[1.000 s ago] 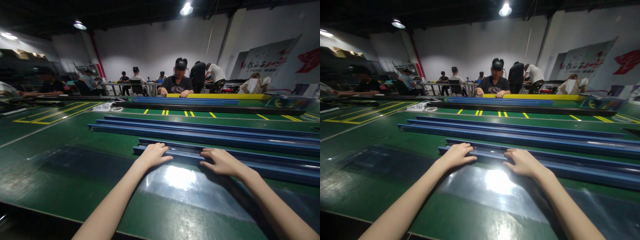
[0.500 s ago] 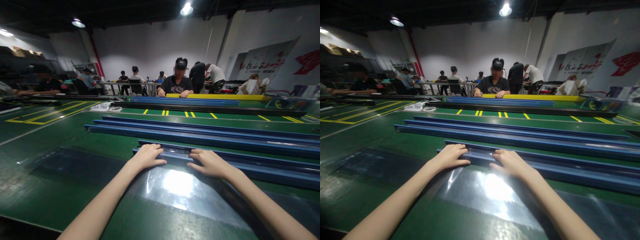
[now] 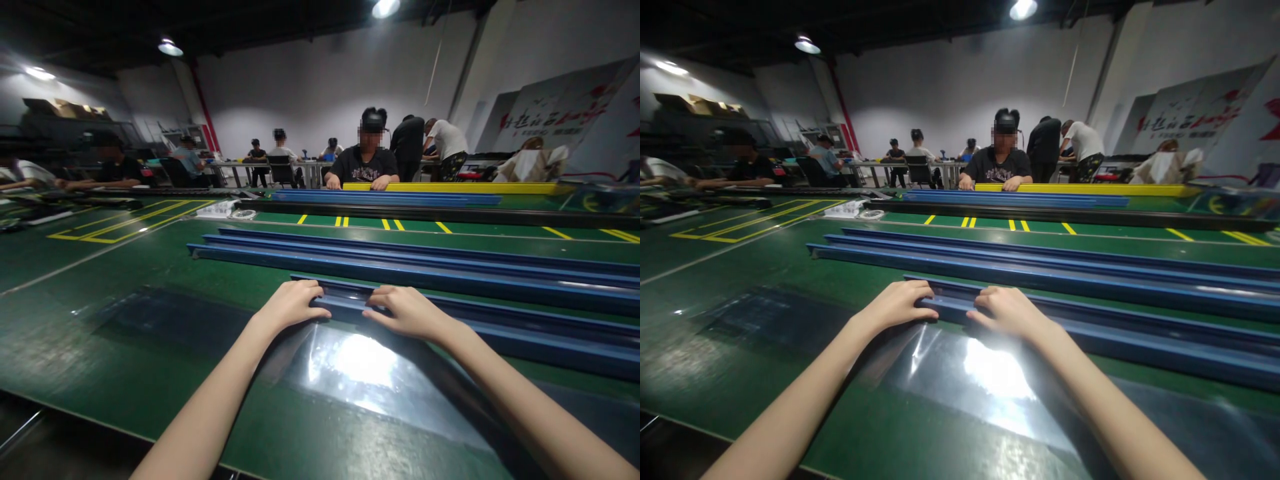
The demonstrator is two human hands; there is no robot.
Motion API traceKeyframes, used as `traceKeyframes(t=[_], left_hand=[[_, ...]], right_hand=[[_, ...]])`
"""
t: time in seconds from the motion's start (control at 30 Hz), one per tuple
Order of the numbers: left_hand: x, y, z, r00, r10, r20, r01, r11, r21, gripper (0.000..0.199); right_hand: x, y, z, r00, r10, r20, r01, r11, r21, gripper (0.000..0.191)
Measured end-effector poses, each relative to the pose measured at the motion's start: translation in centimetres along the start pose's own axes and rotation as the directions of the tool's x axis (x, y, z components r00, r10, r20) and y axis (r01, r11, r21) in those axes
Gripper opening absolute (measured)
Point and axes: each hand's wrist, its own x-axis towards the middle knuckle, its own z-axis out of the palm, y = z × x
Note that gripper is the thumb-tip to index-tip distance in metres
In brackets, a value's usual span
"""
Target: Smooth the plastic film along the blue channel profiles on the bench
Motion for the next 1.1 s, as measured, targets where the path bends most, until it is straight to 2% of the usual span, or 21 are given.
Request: traceKeyframes(t=[0.13, 0.33, 0.67, 1.1], left_hand=[[-0.1, -0.1, -0.1, 1.0, -0.025, 0.009, 0.025, 1.0, -0.008, 0.038], [-0.2, -0.2, -0.2, 0.998, -0.053, 0.028, 0.053, 0.999, -0.002, 0.042], [-0.3, -0.6, -0.2, 0.997, -0.071, 0.028, 0.071, 0.997, -0.011, 0.045], [-0.6, -1.0, -0.9, 0.988, -0.134, 0.074, 0.141, 0.984, -0.107, 0.044]], right_hand=[[0.8, -0.4, 0.3, 0.999, -0.001, -0.033, 0.001, 1.0, 0.0, 0.046], [0.8, -0.6, 1.0, 1.0, -0.005, 0.008, 0.006, 0.997, -0.074, 0.047], [0.7, -0.6, 1.1, 1.0, 0.012, 0.015, -0.012, 0.999, -0.036, 0.042], [1.2, -0.4, 0.7, 0.998, 0.006, 0.064, -0.007, 1.0, 0.026, 0.036]])
